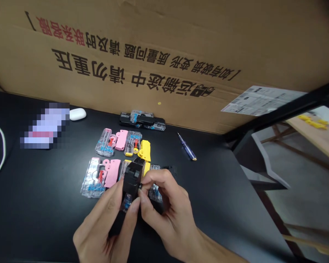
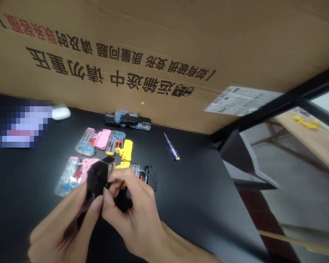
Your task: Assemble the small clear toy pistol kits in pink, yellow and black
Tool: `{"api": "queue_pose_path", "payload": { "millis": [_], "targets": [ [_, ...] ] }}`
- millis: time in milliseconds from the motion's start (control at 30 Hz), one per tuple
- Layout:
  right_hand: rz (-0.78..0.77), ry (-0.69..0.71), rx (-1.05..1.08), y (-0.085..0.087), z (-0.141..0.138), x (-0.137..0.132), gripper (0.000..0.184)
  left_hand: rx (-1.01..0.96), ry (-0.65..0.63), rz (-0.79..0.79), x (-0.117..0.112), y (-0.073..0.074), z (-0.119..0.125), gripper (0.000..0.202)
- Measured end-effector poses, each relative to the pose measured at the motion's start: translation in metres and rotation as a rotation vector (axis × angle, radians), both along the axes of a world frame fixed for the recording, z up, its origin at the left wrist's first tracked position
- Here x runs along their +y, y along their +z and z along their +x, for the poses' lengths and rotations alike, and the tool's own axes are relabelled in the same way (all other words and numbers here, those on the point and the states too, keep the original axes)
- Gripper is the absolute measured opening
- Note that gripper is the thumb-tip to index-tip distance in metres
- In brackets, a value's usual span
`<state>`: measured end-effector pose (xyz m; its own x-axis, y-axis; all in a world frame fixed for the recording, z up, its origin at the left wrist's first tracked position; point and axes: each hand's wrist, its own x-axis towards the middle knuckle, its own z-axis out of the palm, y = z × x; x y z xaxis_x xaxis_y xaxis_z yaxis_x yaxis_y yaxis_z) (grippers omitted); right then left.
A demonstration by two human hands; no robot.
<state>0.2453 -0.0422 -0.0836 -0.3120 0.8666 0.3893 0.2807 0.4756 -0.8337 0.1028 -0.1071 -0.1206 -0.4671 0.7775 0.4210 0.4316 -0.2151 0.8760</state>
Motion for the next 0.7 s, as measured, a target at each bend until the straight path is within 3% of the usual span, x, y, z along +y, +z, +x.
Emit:
{"api": "queue_pose_path", "payload": {
  "millis": [133, 467, 567, 700],
  "targets": [
    [0.024, -0.061, -0.014, -0.001, -0.003, -0.002, 0.021, 0.011, 0.007, -0.019, -0.002, 0.003, 0.005, 0.052],
    [0.111, -0.125, -0.101, 0.0, -0.005, 0.0, 0.023, 0.077, -0.147, 0.038, -0.001, -0.004, -0.004, 0.067],
    [0.163, -0.158, -0.129, -0.001, -0.004, 0.002, 0.021, -0.014, -0.109, 0.016, 0.001, 0.0, 0.003, 0.054],
    [0.12, -0.14, -0.077, -0.004, -0.001, 0.003, 0.019, -0.122, 0.003, -0.08, 0.004, 0.01, 0.015, 0.034]
  ]
}}
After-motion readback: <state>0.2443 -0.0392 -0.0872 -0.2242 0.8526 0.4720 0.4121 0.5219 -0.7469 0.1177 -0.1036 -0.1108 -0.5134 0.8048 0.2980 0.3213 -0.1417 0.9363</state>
